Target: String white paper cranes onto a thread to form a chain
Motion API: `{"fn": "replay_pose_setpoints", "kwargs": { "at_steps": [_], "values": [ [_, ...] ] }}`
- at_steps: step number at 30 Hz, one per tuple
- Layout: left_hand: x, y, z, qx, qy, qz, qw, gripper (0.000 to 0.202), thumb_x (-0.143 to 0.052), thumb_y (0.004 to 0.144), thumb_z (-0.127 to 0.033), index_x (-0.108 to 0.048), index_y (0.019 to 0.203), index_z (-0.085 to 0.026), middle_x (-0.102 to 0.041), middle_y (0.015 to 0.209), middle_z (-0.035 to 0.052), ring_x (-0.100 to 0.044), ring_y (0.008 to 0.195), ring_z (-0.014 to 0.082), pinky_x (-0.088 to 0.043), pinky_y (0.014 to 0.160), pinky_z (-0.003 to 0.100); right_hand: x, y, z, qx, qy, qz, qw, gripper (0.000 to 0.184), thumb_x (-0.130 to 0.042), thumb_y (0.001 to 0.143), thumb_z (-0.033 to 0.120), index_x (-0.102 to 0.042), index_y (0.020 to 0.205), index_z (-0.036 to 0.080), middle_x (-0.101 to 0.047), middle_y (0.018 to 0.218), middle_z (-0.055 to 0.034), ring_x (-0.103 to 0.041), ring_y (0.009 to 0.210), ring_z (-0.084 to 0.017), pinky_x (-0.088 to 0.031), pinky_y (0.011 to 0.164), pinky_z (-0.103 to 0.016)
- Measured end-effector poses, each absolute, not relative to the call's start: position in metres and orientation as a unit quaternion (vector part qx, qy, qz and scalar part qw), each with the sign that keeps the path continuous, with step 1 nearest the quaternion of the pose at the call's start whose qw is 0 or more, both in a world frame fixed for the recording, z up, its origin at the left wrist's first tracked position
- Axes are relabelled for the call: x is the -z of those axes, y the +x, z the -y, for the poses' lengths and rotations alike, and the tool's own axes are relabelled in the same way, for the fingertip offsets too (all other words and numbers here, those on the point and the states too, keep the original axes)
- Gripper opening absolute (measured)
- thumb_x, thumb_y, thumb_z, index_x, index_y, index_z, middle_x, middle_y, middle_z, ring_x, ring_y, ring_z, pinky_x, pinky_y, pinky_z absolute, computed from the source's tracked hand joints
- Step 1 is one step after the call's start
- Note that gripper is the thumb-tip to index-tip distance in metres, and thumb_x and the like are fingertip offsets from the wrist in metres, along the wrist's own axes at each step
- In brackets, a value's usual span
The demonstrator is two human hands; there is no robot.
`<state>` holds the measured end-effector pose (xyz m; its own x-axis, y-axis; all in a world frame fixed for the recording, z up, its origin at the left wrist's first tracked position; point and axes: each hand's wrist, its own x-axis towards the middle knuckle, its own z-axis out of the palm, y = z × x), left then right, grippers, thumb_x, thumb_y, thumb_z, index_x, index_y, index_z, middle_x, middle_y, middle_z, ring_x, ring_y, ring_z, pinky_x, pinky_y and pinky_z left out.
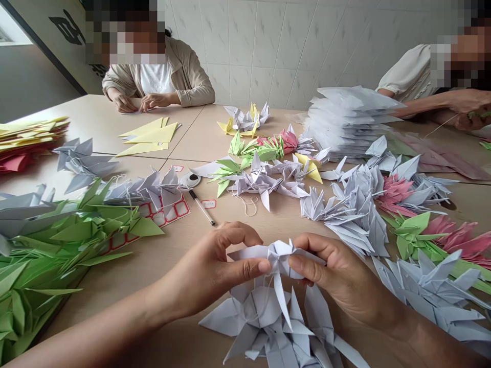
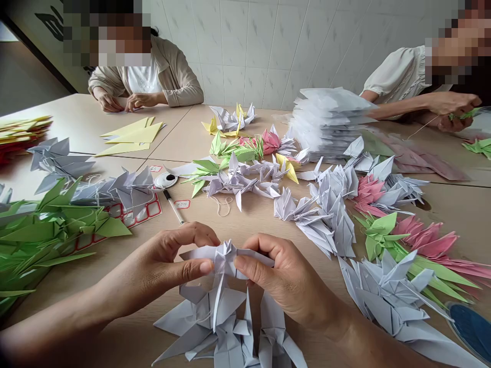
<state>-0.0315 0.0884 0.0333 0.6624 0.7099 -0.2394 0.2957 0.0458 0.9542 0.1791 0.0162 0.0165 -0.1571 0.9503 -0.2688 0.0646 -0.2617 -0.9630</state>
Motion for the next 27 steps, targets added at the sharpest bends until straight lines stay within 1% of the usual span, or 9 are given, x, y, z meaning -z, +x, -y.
{"fn": "replay_pose_setpoints", "kwargs": {
  "at_steps": [3,5,8,12,18,22,27],
  "values": [
    [-0.0316,-0.0308,-0.0891,-0.12,0.625,-0.371,0.677,0.031,-0.073,0.078,-0.043,-0.063,0.088,-0.015,-0.056,0.076,-0.0021,-0.05,0.068,0.0115,-0.038,0.059,0.021,-0.012,0.1802,-0.0157,-0.586,-0.532,0.476,0.383,0.028,-0.063,0.089,0.046,-0.063,0.083,0.019,-0.053,0.073,0.0031,-0.046,0.066,-0.01,-0.039,0.061,-0.022],
    [-0.0307,-0.0303,-0.0891,-0.102,0.608,-0.375,0.692,0.031,-0.072,0.078,-0.042,-0.063,0.088,-0.015,-0.053,0.071,-0.0033,-0.047,0.065,0.0104,-0.037,0.057,0.02,-0.0113,0.1804,-0.0157,-0.593,-0.525,0.477,0.382,0.026,-0.063,0.09,0.045,-0.063,0.085,0.019,-0.054,0.073,0.0032,-0.046,0.066,-0.009,-0.04,0.062,-0.022],
    [-0.0293,-0.03,-0.0891,-0.099,0.609,-0.38,0.689,0.03,-0.07,0.08,-0.043,-0.063,0.086,-0.014,-0.056,0.073,-0.0019,-0.048,0.066,0.0113,-0.037,0.058,0.021,-0.0122,0.1803,-0.0158,-0.595,-0.52,0.49,0.368,0.027,-0.061,0.091,0.045,-0.063,0.084,0.019,-0.053,0.072,0.0034,-0.046,0.065,-0.009,-0.04,0.061,-0.022],
    [-0.0284,-0.0305,-0.0891,-0.098,0.611,-0.382,0.686,0.031,-0.069,0.08,-0.045,-0.063,0.084,-0.014,-0.057,0.072,-0.0016,-0.048,0.065,0.0112,-0.037,0.058,0.021,-0.0119,0.1803,-0.0149,-0.578,-0.527,0.51,0.358,0.033,-0.058,0.092,0.046,-0.059,0.076,0.018,-0.052,0.07,0.0031,-0.046,0.065,-0.009,-0.04,0.061,-0.022],
    [-0.031,-0.0313,-0.0878,-0.104,0.621,-0.381,0.677,0.028,-0.07,0.08,-0.04,-0.062,0.076,-0.014,-0.05,0.065,-0.0045,-0.042,0.059,0.0082,-0.034,0.053,0.018,-0.0096,0.1815,-0.0132,-0.603,-0.523,0.482,0.36,0.03,-0.062,0.09,0.047,-0.062,0.081,0.018,-0.054,0.072,0.0025,-0.047,0.066,-0.01,-0.041,0.06,-0.022],
    [-0.0316,-0.0304,-0.0883,-0.105,0.607,-0.379,0.69,0.026,-0.072,0.079,-0.039,-0.061,0.076,-0.015,-0.051,0.064,-0.0052,-0.042,0.058,0.0078,-0.034,0.052,0.018,-0.0103,0.182,-0.0138,-0.611,-0.515,0.482,0.358,0.029,-0.062,0.09,0.045,-0.063,0.081,0.018,-0.057,0.072,0.0023,-0.05,0.068,-0.01,-0.043,0.062,-0.022],
    [-0.0271,-0.0303,-0.0912,-0.139,0.555,-0.382,0.726,0.028,-0.074,0.077,-0.04,-0.061,0.073,-0.016,-0.054,0.064,-0.0047,-0.043,0.059,0.0083,-0.033,0.055,0.019,-0.0083,0.1842,-0.0165,-0.611,-0.515,0.476,0.368,0.028,-0.062,0.091,0.045,-0.064,0.083,0.018,-0.056,0.07,0.003,-0.049,0.065,-0.009,-0.041,0.061,-0.021]
  ]
}}
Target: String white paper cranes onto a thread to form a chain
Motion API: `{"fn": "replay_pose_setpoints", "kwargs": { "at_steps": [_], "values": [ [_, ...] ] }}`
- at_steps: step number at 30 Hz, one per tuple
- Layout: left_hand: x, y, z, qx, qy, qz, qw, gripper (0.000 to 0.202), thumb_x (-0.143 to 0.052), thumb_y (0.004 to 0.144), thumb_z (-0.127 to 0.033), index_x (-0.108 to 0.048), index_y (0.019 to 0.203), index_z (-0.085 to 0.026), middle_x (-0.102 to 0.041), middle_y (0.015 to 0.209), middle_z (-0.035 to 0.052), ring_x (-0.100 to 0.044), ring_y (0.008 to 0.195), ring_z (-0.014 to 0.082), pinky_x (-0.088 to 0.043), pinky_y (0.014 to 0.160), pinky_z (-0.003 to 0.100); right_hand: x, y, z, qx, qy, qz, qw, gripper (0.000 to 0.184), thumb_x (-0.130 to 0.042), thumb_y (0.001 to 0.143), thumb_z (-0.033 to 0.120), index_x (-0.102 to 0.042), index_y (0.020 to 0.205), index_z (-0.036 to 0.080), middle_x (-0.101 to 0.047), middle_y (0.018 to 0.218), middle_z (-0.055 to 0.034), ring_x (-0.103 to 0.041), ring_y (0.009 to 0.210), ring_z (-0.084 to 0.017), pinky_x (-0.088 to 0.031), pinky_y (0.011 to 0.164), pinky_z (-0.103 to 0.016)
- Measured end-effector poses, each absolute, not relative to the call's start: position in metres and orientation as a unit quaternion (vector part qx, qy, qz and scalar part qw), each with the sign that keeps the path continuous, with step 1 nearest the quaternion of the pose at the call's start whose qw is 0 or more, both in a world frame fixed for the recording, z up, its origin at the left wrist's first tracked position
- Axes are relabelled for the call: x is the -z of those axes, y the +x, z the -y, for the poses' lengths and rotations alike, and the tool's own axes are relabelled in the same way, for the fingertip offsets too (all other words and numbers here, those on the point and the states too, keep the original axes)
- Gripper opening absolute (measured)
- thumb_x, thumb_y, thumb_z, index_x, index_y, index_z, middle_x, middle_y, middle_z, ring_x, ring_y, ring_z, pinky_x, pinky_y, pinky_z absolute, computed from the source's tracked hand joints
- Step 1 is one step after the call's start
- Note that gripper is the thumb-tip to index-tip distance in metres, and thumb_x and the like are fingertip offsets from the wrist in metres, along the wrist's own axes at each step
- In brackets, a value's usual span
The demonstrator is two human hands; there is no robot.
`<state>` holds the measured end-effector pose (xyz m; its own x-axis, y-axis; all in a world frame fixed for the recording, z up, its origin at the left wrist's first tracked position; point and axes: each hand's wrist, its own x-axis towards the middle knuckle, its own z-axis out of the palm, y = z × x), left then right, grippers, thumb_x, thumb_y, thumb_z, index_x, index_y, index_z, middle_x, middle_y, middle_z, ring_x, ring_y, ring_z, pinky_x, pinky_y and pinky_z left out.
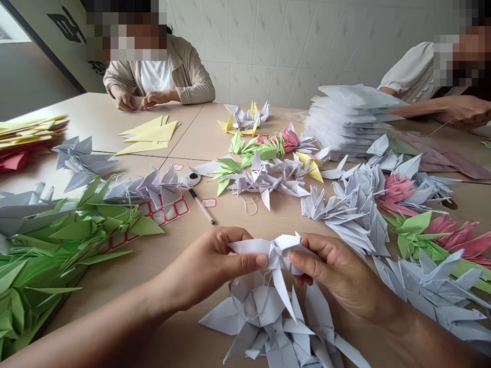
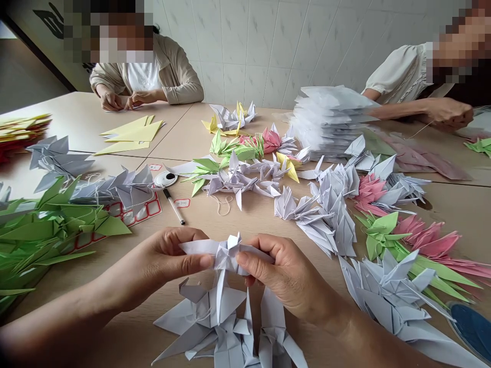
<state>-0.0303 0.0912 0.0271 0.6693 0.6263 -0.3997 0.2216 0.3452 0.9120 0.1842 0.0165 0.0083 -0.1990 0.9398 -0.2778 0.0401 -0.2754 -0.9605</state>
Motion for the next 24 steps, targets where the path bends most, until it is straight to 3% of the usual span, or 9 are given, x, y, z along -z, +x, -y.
{"fn": "replay_pose_setpoints", "kwargs": {
  "at_steps": [5,11,24],
  "values": [
    [-0.02,-0.031,-0.098,-0.207,0.506,-0.381,0.746,0.027,-0.075,0.077,-0.04,-0.063,0.073,-0.016,-0.058,0.07,-0.0033,-0.048,0.071,0.0102,-0.035,0.068,0.021,-0.007,0.188,-0.019,-0.609,-0.512,0.467,0.386,0.029,-0.061,0.091,0.045,-0.063,0.082,0.017,-0.056,0.073,0.0024,-0.051,0.064,-0.008,-0.041,0.06,-0.022],
    [-0.018,-0.033,-0.101,-0.221,0.486,-0.38,0.755,0.028,-0.077,0.076,-0.039,-0.064,0.07,-0.015,-0.054,0.066,-0.0036,-0.045,0.068,0.0095,-0.034,0.067,0.022,-0.008,0.188,-0.02,-0.594,-0.519,0.481,0.382,0.033,-0.061,0.09,0.048,-0.062,0.079,0.017,-0.057,0.072,0.001,-0.052,0.064,-0.01,-0.041,0.06,-0.024],
    [-0.013,-0.035,-0.111,-0.284,0.422,-0.398,0.763,0.026,-0.073,0.081,-0.038,-0.068,0.072,-0.015,-0.062,0.071,-0.0005,-0.051,0.068,0.0088,-0.04,0.068,0.021,-0.004,0.198,-0.026,-0.558,-0.565,0.438,0.422,0.037,-0.07,0.082,0.05,-0.06,0.067,0.018,-0.057,0.064,0.0015,-0.051,0.058,-0.01,-0.042,0.056,-0.023]
  ]
}}
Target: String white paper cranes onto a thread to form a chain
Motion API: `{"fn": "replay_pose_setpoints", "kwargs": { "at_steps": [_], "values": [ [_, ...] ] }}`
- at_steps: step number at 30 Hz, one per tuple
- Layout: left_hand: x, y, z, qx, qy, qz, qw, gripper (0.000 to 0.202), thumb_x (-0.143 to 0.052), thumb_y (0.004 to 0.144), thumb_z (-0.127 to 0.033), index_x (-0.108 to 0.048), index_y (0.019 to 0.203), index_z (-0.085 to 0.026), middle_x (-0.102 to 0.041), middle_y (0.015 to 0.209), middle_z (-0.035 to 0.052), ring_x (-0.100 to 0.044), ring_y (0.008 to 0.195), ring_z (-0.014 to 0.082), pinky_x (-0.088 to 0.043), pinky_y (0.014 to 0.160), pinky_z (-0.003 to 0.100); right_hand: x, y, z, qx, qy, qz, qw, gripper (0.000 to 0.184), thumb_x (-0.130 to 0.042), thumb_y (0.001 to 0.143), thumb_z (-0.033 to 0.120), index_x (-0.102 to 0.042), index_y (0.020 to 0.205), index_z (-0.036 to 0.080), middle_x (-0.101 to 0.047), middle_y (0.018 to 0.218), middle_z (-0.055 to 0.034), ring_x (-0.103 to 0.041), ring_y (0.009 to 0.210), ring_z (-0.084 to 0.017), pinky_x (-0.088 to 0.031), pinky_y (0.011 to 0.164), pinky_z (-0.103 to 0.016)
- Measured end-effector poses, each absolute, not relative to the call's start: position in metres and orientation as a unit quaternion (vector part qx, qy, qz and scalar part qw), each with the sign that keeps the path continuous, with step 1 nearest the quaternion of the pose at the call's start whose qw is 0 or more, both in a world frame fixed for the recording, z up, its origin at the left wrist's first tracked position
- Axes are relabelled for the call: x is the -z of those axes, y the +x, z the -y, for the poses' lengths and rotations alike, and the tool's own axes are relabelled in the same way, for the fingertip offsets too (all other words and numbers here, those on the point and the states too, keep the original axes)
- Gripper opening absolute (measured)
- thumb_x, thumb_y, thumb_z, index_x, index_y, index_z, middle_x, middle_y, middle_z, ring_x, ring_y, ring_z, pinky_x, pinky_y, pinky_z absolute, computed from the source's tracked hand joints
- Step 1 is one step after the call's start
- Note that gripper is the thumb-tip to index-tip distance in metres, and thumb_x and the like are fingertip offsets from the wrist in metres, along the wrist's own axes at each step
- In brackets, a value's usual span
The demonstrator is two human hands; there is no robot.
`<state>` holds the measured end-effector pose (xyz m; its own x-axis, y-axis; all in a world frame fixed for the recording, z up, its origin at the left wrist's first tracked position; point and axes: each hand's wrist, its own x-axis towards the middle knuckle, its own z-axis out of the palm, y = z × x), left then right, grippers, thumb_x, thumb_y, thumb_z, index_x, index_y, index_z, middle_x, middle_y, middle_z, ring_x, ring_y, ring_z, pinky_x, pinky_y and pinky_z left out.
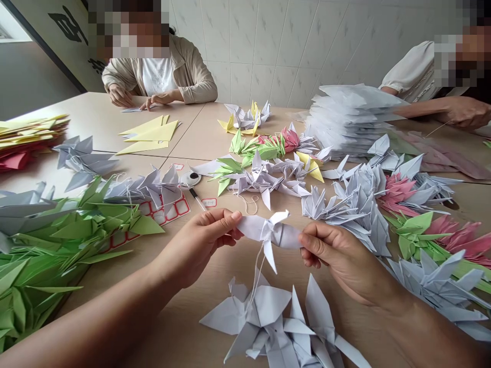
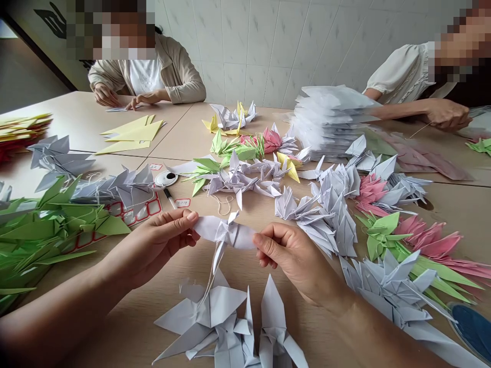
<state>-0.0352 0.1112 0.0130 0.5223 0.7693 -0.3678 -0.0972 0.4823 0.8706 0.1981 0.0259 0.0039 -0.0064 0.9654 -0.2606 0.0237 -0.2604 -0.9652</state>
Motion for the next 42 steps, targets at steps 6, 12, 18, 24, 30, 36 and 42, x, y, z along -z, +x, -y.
{"fn": "replay_pose_setpoints", "kwargs": {
  "at_steps": [6,12,18,24,30,36,42],
  "values": [
    [-0.008,-0.036,-0.116,-0.288,0.426,-0.42,0.748,0.029,-0.073,0.08,-0.04,-0.064,0.072,-0.014,-0.061,0.073,0.0003,-0.051,0.068,0.0093,-0.041,0.069,0.021,0.002,0.2,-0.032,-0.525,-0.594,0.452,0.409,0.04,-0.068,0.081,0.054,-0.059,0.067,0.018,-0.059,0.063,0.0005,-0.053,0.058,-0.011,-0.043,0.055,-0.023],
    [-0.02,-0.038,-0.114,-0.289,0.647,-0.492,0.506,0.017,-0.065,0.084,-0.035,-0.059,0.089,-0.02,-0.058,0.082,-0.0004,-0.052,0.074,0.0134,-0.04,0.067,0.024,0.015,0.207,-0.036,-0.436,-0.648,0.523,0.341,0.039,-0.061,0.086,0.053,-0.06,0.069,0.019,-0.061,0.066,-0.0012,-0.057,0.061,-0.014,-0.045,0.056,-0.025],
    [-0.032,-0.049,-0.111,-0.052,0.814,-0.345,0.465,0.032,-0.05,0.076,-0.005,-0.065,0.098,-0.024,-0.067,0.098,-0.0006,-0.059,0.081,0.0151,-0.043,0.069,0.023,0.026,0.209,-0.036,-0.316,-0.659,0.607,0.312,0.037,-0.059,0.087,0.054,-0.064,0.07,0.022,-0.062,0.066,-0.0021,-0.057,0.061,-0.016,-0.045,0.056,-0.027],
    [-0.028,-0.049,-0.112,0.016,0.806,-0.234,0.544,0.022,-0.058,0.079,-0.01,-0.073,0.092,-0.022,-0.07,0.098,0.0025,-0.063,0.088,0.0177,-0.047,0.078,0.024,0.03,0.206,-0.034,-0.276,-0.671,0.622,0.293,0.032,-0.056,0.09,0.051,-0.065,0.102,0.023,-0.068,0.089,-0.0051,-0.064,0.075,-0.019,-0.05,0.067,-0.031],
    [-0.025,-0.045,-0.112,-0.005,0.772,-0.23,0.593,0.014,-0.059,0.088,-0.024,-0.071,0.089,-0.017,-0.071,0.089,0.0043,-0.063,0.079,0.0154,-0.048,0.073,0.024,0.009,0.198,-0.026,-0.181,-0.64,0.677,0.315,0.021,-0.054,0.095,0.038,-0.067,0.099,0.022,-0.06,0.098,-0.0072,-0.059,0.076,-0.017,-0.047,0.067,-0.03],
    [-0.023,-0.042,-0.108,-0.086,0.739,-0.273,0.609,0.012,-0.062,0.087,-0.027,-0.069,0.086,-0.017,-0.069,0.086,0.0034,-0.062,0.08,0.016,-0.048,0.075,0.026,-0.005,0.188,-0.02,-0.395,-0.557,0.69,0.24,0.024,-0.058,0.092,0.043,-0.069,0.096,0.023,-0.064,0.099,-0.005,-0.061,0.089,-0.019,-0.049,0.078,-0.03],
    [-0.023,-0.038,-0.105,-0.12,0.712,-0.29,0.628,0.013,-0.061,0.088,-0.03,-0.064,0.087,-0.017,-0.064,0.082,0.002,-0.056,0.074,0.0135,-0.045,0.068,0.024,-0.002,0.189,-0.019,-0.471,-0.554,0.648,0.226,0.03,-0.06,0.09,0.042,-0.059,0.07,0.02,-0.059,0.087,-0.0019,-0.057,0.075,-0.015,-0.045,0.065,-0.026]
  ]
}}
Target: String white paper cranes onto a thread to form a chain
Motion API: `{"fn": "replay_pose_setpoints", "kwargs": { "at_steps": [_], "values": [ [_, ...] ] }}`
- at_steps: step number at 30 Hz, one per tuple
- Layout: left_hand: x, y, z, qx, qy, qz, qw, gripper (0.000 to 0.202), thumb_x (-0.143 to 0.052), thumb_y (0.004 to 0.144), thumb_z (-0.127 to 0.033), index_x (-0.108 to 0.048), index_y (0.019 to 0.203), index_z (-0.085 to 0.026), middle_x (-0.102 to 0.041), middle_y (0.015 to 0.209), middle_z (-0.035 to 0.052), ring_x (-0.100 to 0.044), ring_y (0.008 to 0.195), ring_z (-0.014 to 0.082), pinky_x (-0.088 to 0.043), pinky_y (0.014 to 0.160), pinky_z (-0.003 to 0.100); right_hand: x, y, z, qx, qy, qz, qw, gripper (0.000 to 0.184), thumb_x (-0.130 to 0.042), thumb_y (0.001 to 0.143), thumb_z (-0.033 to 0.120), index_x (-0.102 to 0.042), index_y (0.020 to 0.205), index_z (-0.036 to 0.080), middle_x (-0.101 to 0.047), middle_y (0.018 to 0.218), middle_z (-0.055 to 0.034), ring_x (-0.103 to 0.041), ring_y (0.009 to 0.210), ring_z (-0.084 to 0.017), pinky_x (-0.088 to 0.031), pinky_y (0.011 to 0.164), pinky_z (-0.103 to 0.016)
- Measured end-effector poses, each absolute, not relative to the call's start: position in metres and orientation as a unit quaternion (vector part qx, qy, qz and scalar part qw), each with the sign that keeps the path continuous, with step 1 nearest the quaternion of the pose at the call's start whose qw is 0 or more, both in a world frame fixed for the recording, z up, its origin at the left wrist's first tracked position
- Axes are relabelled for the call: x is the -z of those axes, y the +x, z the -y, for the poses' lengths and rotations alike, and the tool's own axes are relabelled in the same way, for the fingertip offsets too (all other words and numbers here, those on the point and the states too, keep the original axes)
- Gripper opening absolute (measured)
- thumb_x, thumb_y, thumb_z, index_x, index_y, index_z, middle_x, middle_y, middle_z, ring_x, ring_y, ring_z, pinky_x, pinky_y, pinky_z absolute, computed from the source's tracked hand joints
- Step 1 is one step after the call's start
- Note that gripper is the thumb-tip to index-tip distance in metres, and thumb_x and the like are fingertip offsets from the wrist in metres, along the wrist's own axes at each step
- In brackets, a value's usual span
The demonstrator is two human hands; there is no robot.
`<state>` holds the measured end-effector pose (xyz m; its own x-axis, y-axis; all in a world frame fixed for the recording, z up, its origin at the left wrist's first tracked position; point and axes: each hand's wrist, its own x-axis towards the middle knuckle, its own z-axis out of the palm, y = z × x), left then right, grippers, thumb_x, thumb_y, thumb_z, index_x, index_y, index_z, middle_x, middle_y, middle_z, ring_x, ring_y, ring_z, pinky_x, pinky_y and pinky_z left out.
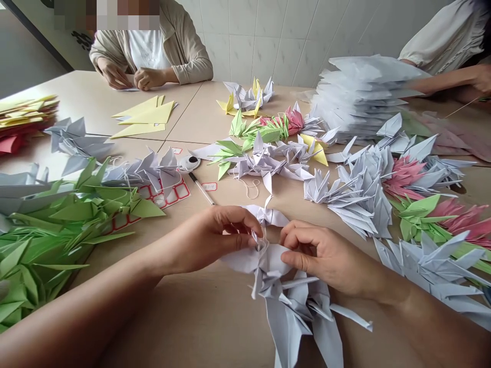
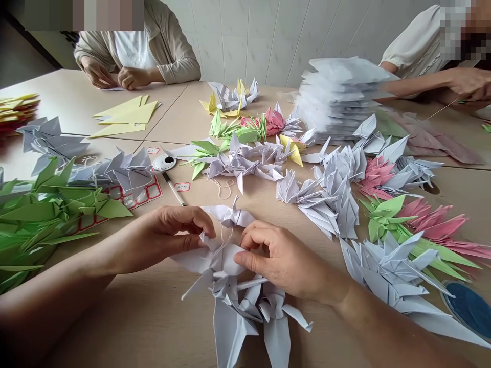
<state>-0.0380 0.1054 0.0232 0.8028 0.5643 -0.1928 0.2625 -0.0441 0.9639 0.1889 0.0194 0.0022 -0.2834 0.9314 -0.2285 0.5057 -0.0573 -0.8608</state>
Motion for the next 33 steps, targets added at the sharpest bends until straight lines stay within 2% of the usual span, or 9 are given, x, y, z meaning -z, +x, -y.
{"fn": "replay_pose_setpoints", "kwargs": {
  "at_steps": [2,5,7,9,12,18,23,33],
  "values": [
    [-0.021,-0.039,-0.107,-0.127,0.722,-0.306,0.607,0.018,-0.061,0.088,-0.033,-0.063,0.099,-0.018,-0.064,0.093,0.0039,-0.058,0.084,0.0154,-0.046,0.072,0.025,-0.002,0.189,-0.02,-0.497,-0.563,0.615,0.24,0.029,-0.06,0.09,0.042,-0.059,0.072,0.02,-0.058,0.08,-0.0005,-0.055,0.072,-0.014,-0.044,0.063,-0.025],
    [-0.017,-0.042,-0.111,-0.118,0.739,-0.339,0.571,0.037,-0.062,0.087,-0.038,-0.054,0.119,-0.02,-0.061,0.108,0.0072,-0.057,0.099,0.0193,-0.047,0.083,0.029,-0.003,0.189,-0.022,-0.549,-0.568,0.556,0.258,0.029,-0.059,0.089,0.045,-0.06,0.077,0.019,-0.06,0.073,0.0009,-0.056,0.069,-0.014,-0.044,0.062,-0.024],
    [-0.014,-0.044,-0.114,-0.084,0.729,-0.35,0.582,0.041,-0.059,0.089,-0.038,-0.05,0.124,-0.02,-0.063,0.099,0.0056,-0.059,0.091,0.0183,-0.047,0.078,0.03,-0.003,0.189,-0.022,-0.566,-0.568,0.535,0.266,0.029,-0.06,0.089,0.045,-0.06,0.078,0.019,-0.063,0.074,0.0008,-0.058,0.068,-0.013,-0.045,0.062,-0.024],
    [-0.012,-0.045,-0.118,-0.062,0.713,-0.35,0.605,0.037,-0.057,0.09,-0.033,-0.051,0.123,-0.02,-0.061,0.084,0.0009,-0.056,0.075,0.015,-0.044,0.068,0.027,-0.003,0.19,-0.023,-0.561,-0.575,0.532,0.269,0.03,-0.061,0.089,0.046,-0.06,0.077,0.019,-0.063,0.073,0.0008,-0.057,0.066,-0.012,-0.044,0.06,-0.024],
    [-0.011,-0.045,-0.123,-0.071,0.691,-0.341,0.633,0.032,-0.059,0.087,-0.026,-0.053,0.118,-0.019,-0.057,0.072,-0.0029,-0.051,0.065,0.0121,-0.041,0.061,0.025,0.0,0.194,-0.024,-0.536,-0.595,0.538,0.262,0.033,-0.06,0.088,0.048,-0.059,0.074,0.019,-0.059,0.068,0.0016,-0.055,0.063,-0.012,-0.04,0.056,-0.024],
    [-0.011,-0.047,-0.13,-0.074,0.659,-0.316,0.679,0.034,-0.063,0.084,-0.023,-0.053,0.117,-0.019,-0.058,0.071,-0.004,-0.054,0.064,0.0114,-0.045,0.062,0.025,0.01,0.203,-0.029,-0.523,-0.604,0.553,0.237,0.037,-0.059,0.087,0.055,-0.058,0.073,0.02,-0.058,0.066,0.0022,-0.051,0.059,-0.012,-0.036,0.052,-0.025],
    [-0.008,-0.049,-0.133,-0.071,0.66,-0.315,0.679,0.035,-0.064,0.084,-0.022,-0.052,0.117,-0.019,-0.058,0.07,-0.005,-0.055,0.064,0.0111,-0.046,0.062,0.025,0.014,0.206,-0.03,-0.529,-0.606,0.549,0.23,0.039,-0.059,0.086,0.057,-0.057,0.072,0.02,-0.059,0.066,0.0017,-0.053,0.061,-0.013,-0.039,0.054,-0.024],
    [-0.007,-0.05,-0.133,-0.091,0.666,-0.336,0.659,0.031,-0.063,0.084,-0.022,-0.054,0.114,-0.018,-0.057,0.067,-0.0056,-0.053,0.063,0.0106,-0.042,0.062,0.024,0.011,0.207,-0.034,-0.511,-0.623,0.546,0.229,0.032,-0.062,0.084,0.049,-0.058,0.07,0.02,-0.058,0.063,0.0029,-0.055,0.062,-0.013,-0.041,0.059,-0.025]
  ]
}}
